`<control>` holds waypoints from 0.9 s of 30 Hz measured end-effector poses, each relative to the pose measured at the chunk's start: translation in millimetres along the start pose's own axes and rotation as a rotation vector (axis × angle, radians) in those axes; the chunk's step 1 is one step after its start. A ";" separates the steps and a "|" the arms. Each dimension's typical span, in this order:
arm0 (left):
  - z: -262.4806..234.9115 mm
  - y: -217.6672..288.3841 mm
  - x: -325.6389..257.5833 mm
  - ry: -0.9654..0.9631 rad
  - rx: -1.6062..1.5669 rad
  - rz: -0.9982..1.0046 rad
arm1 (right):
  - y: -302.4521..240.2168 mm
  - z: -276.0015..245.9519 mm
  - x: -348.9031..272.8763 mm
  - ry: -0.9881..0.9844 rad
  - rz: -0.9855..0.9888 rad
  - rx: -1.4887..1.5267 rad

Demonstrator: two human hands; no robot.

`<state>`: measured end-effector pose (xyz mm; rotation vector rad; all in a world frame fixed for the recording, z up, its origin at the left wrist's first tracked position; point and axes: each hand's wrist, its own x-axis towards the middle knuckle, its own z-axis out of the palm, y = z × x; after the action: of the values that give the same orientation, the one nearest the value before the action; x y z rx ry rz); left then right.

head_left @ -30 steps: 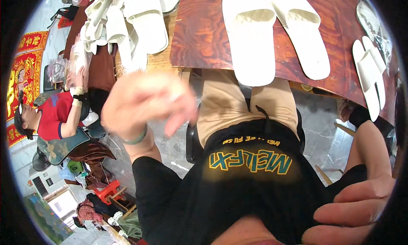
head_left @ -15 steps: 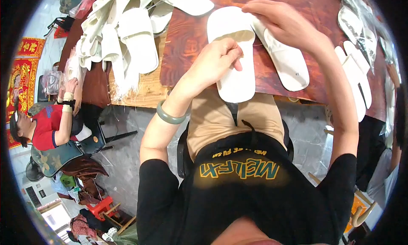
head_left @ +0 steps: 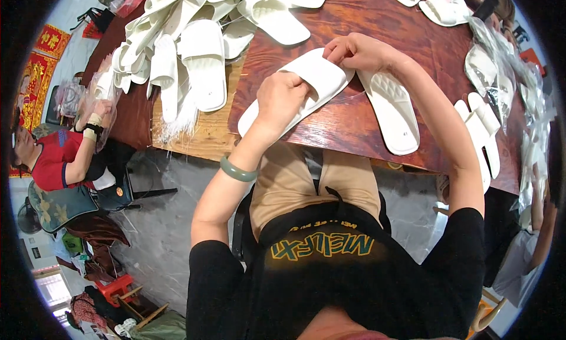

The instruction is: Trimming and inspecting white slippers at a manufacturing table.

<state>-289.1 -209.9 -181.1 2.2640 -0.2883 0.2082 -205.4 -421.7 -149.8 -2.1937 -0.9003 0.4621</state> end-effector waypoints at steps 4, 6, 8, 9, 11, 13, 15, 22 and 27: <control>3.7 -0.3 10.2 -0.180 -0.517 -0.183 | 1.0 -0.4 6.2 0.027 0.006 0.163; 8.0 -0.6 11.0 -0.213 -0.676 -0.301 | 0.5 0.0 9.6 -0.034 0.049 0.192; 5.6 3.9 14.1 -0.246 -0.839 -0.410 | 0.0 -0.9 12.0 -0.090 0.095 0.215; 3.5 4.9 15.3 -0.278 -0.866 -0.448 | -0.7 0.7 12.5 -0.080 0.071 0.242; 1.4 12.0 16.3 -0.305 -0.898 -0.485 | -1.4 1.9 12.7 -0.073 0.047 0.264; 4.2 22.3 16.8 -0.217 -0.874 -0.492 | -1.6 2.0 13.7 -0.009 0.129 0.272; 9.5 19.4 18.4 -0.209 -0.889 -0.469 | 0.8 1.7 13.3 0.018 0.147 0.309; 7.5 24.1 19.0 -0.155 -0.871 -0.431 | -3.7 2.9 13.5 0.057 0.127 0.439; 12.6 22.9 27.2 -0.155 -0.904 -0.448 | 5.2 0.5 13.3 0.122 0.130 0.490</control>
<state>-268.6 -237.7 -166.1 1.3892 0.0574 -0.2888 -194.0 -414.5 -154.7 -1.8101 -0.5124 0.5400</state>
